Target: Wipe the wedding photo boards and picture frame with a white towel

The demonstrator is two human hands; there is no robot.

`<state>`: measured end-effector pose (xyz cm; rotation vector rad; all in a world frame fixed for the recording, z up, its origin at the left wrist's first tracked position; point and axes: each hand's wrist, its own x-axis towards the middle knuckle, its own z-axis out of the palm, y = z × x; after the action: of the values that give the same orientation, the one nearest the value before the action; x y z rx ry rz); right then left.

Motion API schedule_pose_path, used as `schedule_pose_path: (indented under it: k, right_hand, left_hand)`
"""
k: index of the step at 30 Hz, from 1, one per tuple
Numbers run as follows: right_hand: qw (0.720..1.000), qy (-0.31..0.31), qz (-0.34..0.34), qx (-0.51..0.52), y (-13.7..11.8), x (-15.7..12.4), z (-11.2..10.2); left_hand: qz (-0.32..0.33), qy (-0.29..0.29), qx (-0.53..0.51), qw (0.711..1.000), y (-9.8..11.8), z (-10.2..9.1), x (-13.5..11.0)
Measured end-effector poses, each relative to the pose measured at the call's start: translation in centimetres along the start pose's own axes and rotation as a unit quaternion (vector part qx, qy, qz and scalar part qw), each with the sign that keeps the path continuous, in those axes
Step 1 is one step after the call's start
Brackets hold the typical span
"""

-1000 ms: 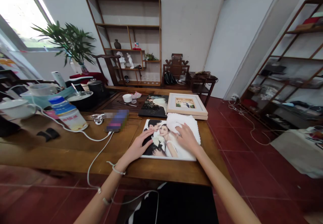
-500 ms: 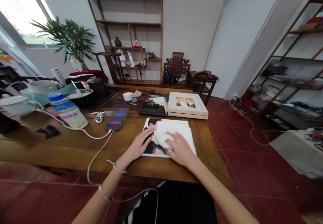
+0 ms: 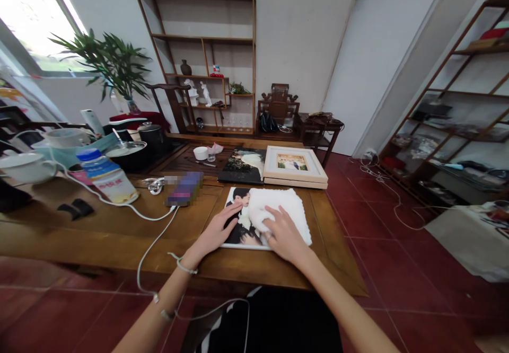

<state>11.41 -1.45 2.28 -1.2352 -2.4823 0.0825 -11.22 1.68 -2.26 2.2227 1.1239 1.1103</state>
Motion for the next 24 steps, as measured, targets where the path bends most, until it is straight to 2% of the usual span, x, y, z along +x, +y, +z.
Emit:
schedule_pose_path:
  k: [4,7,9,12,18,21,24]
  right_hand:
    - [0.997,-0.050,-0.036,0.035,-3.3,-2.9,-1.1]
    - [0.996,-0.071,-0.036,0.044,-4.1,-3.0,-1.5]
    - [0.997,-0.067,-0.026,0.038,-3.5,-2.1,-1.3]
    - [0.999,-0.040,-0.004,0.011,-1.1,0.1,-0.8]
    - [0.994,0.019,0.096,-0.045,3.3,3.6,-0.4]
    - [0.993,0.031,0.102,-0.051,3.3,3.6,0.0]
    - [0.997,0.025,0.058,-0.033,1.7,2.6,0.4]
  left_hand:
    - [-0.011,0.004,-0.004,1.000,-0.1,0.1,0.0]
    - [-0.025,0.013,-0.002,1.000,-0.4,0.3,0.0]
    - [-0.021,0.009,-0.001,1.000,-0.5,0.3,0.0]
    - [-0.007,0.004,0.000,1.000,-0.4,0.3,0.0]
    - [-0.009,-0.005,0.001,1.000,-0.3,0.1,-0.1]
    - [-0.011,-0.007,-0.005,1.000,0.0,0.0,0.0]
    - [-0.007,0.010,-0.029,0.999,0.7,-0.3,0.2]
